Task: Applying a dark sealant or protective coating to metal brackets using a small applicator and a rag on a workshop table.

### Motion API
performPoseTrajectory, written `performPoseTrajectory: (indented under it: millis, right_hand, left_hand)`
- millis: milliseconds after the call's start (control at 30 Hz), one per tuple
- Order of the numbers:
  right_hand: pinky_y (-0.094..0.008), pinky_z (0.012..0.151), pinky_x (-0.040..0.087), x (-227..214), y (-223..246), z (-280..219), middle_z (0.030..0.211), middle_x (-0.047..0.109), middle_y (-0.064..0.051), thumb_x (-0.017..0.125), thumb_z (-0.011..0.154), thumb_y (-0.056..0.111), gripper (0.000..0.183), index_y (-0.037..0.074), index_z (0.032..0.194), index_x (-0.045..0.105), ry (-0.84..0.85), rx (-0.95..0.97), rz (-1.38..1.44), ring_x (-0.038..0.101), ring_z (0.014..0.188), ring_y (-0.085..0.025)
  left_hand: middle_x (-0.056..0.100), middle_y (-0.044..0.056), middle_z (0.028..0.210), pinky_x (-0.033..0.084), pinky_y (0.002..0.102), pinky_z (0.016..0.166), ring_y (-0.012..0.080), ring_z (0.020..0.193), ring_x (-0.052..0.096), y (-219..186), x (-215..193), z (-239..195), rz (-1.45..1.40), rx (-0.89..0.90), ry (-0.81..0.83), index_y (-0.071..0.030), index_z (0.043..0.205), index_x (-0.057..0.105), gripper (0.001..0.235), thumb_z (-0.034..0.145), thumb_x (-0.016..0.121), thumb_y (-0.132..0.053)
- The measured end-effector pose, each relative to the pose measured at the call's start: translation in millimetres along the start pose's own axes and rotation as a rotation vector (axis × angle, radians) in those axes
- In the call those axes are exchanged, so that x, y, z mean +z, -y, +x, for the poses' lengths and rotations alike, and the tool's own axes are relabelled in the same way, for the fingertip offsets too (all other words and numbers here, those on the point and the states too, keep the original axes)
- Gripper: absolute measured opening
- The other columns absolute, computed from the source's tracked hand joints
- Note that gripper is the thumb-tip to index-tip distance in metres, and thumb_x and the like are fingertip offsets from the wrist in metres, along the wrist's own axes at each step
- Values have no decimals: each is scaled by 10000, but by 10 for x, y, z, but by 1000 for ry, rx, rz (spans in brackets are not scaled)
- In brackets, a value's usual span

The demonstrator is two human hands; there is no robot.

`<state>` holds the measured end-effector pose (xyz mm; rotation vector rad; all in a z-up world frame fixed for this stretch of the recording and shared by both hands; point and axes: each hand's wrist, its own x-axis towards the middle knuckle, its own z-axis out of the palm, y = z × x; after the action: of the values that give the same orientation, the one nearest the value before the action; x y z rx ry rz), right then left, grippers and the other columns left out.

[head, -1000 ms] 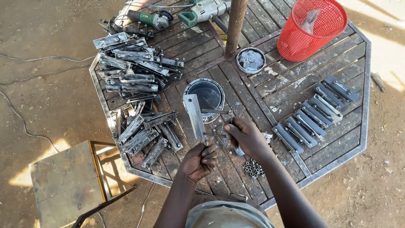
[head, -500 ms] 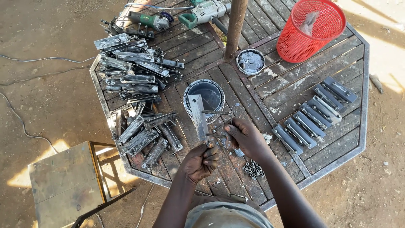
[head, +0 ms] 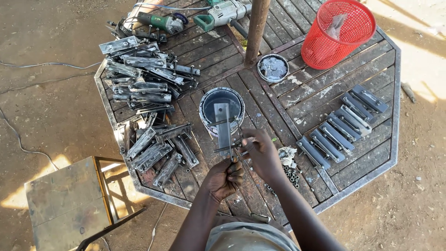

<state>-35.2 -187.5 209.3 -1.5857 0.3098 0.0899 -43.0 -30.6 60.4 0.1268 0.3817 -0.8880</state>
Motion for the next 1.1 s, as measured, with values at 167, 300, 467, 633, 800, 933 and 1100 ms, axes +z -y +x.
performPoseTrajectory:
  millis: [167, 300, 467, 633, 800, 933, 1100]
  right_hand:
    - [-361, 594, 575, -110, 66, 34, 1063, 556, -177, 597, 1021, 132, 262, 25, 1246, 681, -8, -213, -368, 661, 748, -242]
    - [-468, 551, 511, -54, 354, 77, 928, 508, -135, 666, 990, 239, 280, 97, 1231, 679, -174, -509, -820, 601, 696, -350]
    - [-362, 646, 502, 139, 555, 311, 955, 558, -99, 723, 914, 365, 316, 132, 1127, 740, -111, -640, -1274, 564, 820, -265]
    - [-358, 701, 455, 291, 233, 594, 1040, 588, -90, 824, 798, 356, 424, 116, 1134, 729, 22, -619, -1544, 536, 920, -267]
    - [-268, 860, 440, 153, -162, 931, 1173, 628, -75, 791, 908, 392, 442, 108, 1242, 733, 166, -462, -996, 535, 1012, -156]
    - [-380, 743, 455, 254, 14, 850, 1036, 659, -80, 772, 916, 317, 258, 129, 1091, 749, 121, -650, -1631, 585, 916, -241]
    - [-390, 753, 491, 157, -33, 926, 969, 672, -55, 739, 899, 386, 265, 200, 1085, 724, 202, -704, -1450, 605, 902, -255]
  left_hand:
    - [302, -94, 697, 389, 92, 579, 15, 610, 364, -42, -24, -32, 43, 34, -51, -107, 939, 586, 188, 1094, 547, -207]
    - [282, -96, 701, 391, 100, 559, 16, 592, 349, 9, -151, 31, 114, 62, -87, -97, 960, 599, 205, 1103, 546, -234]
    - [288, -101, 694, 379, 106, 546, 18, 574, 337, 16, -291, 78, 213, 73, -123, -128, 944, 557, 240, 1127, 506, -276]
    - [287, -103, 688, 353, 110, 543, 14, 577, 328, 37, -328, 62, 263, 105, -166, -114, 978, 565, 234, 1118, 536, -299]
    - [299, -103, 685, 346, 123, 531, 14, 564, 337, 25, -136, -87, 354, 116, -284, -148, 931, 501, 256, 1110, 558, -322]
    - [324, -95, 690, 384, 154, 542, 23, 567, 348, -92, -101, -120, 476, 85, -415, -138, 967, 499, 245, 1129, 499, -322]
    - [707, 136, 877, 585, 458, 688, 332, 858, 745, -442, -1050, 222, 1718, 48, -789, -77, 1110, 705, 506, 1056, 503, -537]
